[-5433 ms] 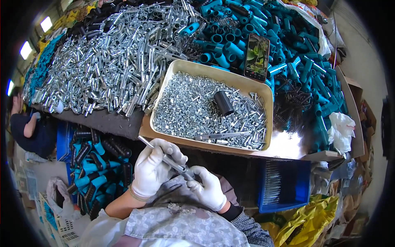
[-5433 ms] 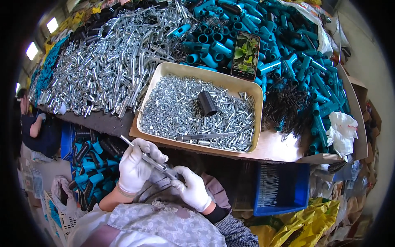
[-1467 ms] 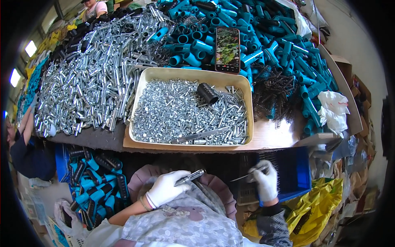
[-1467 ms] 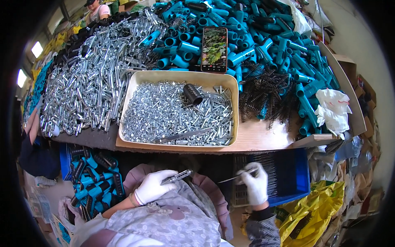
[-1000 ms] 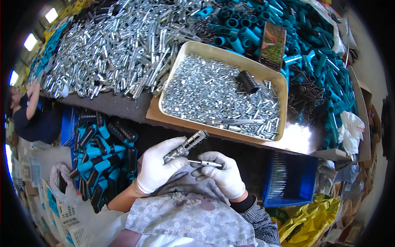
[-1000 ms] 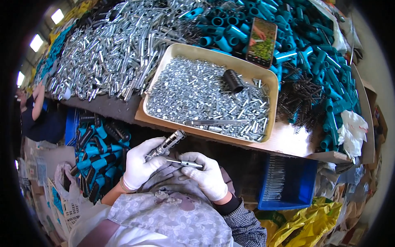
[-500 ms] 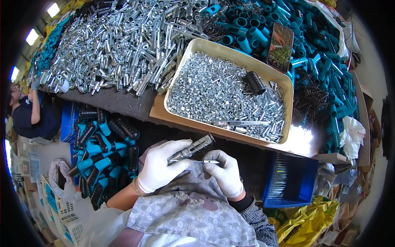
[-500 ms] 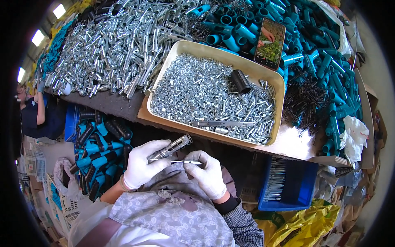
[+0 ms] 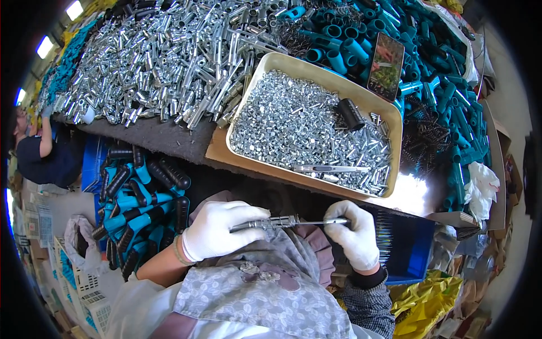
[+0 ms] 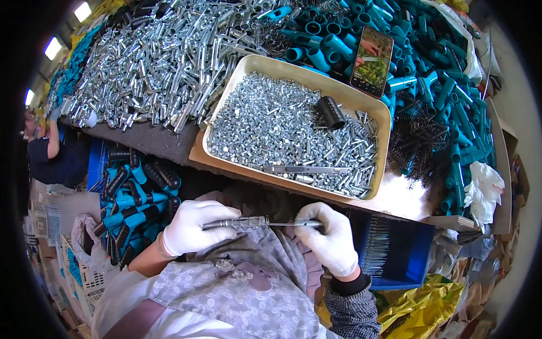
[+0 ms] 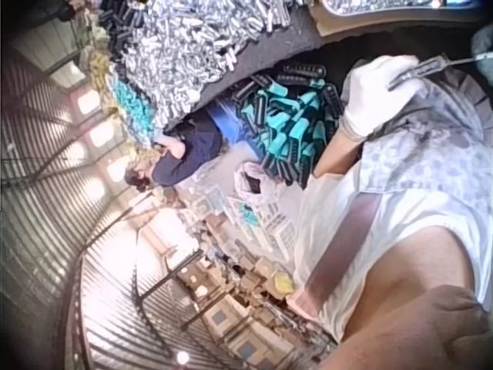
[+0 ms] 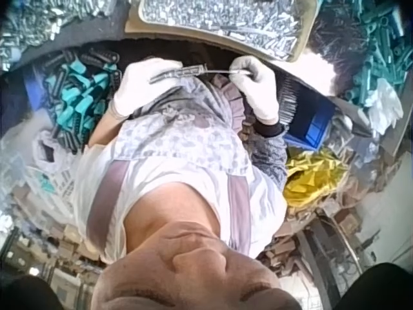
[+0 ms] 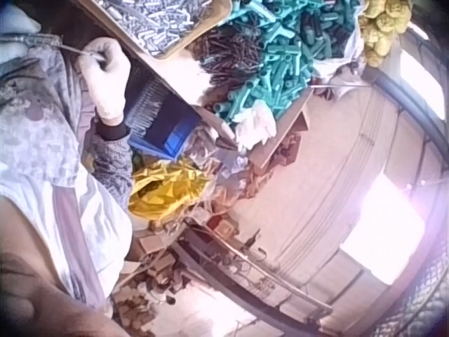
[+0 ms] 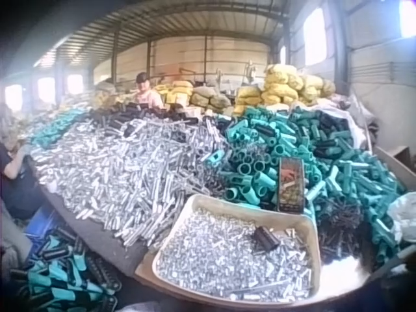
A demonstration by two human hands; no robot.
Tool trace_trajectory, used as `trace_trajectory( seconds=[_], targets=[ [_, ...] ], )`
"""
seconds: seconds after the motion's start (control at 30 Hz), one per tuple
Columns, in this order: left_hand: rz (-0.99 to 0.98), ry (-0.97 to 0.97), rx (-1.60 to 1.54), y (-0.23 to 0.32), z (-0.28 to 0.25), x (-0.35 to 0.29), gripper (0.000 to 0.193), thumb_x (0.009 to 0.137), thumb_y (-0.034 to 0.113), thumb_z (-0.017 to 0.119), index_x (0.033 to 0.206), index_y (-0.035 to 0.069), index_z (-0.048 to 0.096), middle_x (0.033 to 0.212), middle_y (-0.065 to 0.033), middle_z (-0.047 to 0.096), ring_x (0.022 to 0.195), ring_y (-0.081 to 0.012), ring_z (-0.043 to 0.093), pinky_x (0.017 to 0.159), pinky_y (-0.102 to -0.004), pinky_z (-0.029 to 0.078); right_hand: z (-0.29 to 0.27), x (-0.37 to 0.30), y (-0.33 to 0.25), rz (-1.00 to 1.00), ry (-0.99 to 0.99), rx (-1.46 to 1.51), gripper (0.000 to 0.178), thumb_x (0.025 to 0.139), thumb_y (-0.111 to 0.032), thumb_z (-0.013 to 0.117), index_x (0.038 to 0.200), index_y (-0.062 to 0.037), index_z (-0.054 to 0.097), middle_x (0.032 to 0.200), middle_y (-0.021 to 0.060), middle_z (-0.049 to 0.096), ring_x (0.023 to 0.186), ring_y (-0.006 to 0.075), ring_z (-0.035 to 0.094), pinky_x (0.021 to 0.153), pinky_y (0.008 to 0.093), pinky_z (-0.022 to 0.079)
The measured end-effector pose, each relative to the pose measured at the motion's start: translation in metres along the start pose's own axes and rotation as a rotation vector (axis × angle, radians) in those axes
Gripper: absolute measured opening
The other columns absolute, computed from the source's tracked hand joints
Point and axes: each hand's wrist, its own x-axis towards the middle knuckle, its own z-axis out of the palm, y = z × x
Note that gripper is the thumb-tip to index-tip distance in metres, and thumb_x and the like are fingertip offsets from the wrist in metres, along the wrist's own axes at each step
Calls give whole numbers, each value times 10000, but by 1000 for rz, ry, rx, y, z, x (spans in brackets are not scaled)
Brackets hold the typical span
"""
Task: Manually press-fitting metal sleeves into plastic handles and organizing the assembled hardware components on a workbench.
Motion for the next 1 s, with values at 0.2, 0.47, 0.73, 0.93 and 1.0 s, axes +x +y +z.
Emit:
trace_trajectory(
  seconds=[0.2,0.47,0.73,0.93,1.0],
  targets=[
    [-73,-68,-108,13,5,1,281,823,191,780,1050,48,695,921,-124,737,829,-305,731,706,-357,571,21,6,11,-228,-204,-170,203,871,-122,705,1009,-4,613,876,100,644,760,171,636,723,294,518],
    [-50,-109,-331,-7,13,-6,296,760,96,842,1001,9,694,945,-115,751,823,-229,746,729,-301,574,34,-1,16,-450,-193,-335,307,885,-179,715,1075,-18,535,873,138,605,715,288,633,685,340,521],
    [-68,66,-312,-1,14,-2,291,774,97,827,1028,16,710,935,-121,748,825,-222,745,733,-294,570,38,-12,22,-365,90,240,308,849,14,603,1155,42,575,1062,108,588,866,150,575,792,275,483],
    [-116,95,-210,8,11,1,271,778,107,820,1013,25,712,928,-116,743,811,-227,740,718,-304,568,49,-14,21,-319,15,21,403,804,59,529,1197,80,617,1068,145,617,918,198,652,827,283,511],
    [-136,107,-202,8,12,1,261,781,113,817,1005,28,712,926,-110,741,808,-234,737,715,-310,569,47,-14,19,-343,11,-71,414,815,49,538,1221,81,610,1054,143,631,911,194,656,818,279,511]
  ],
)
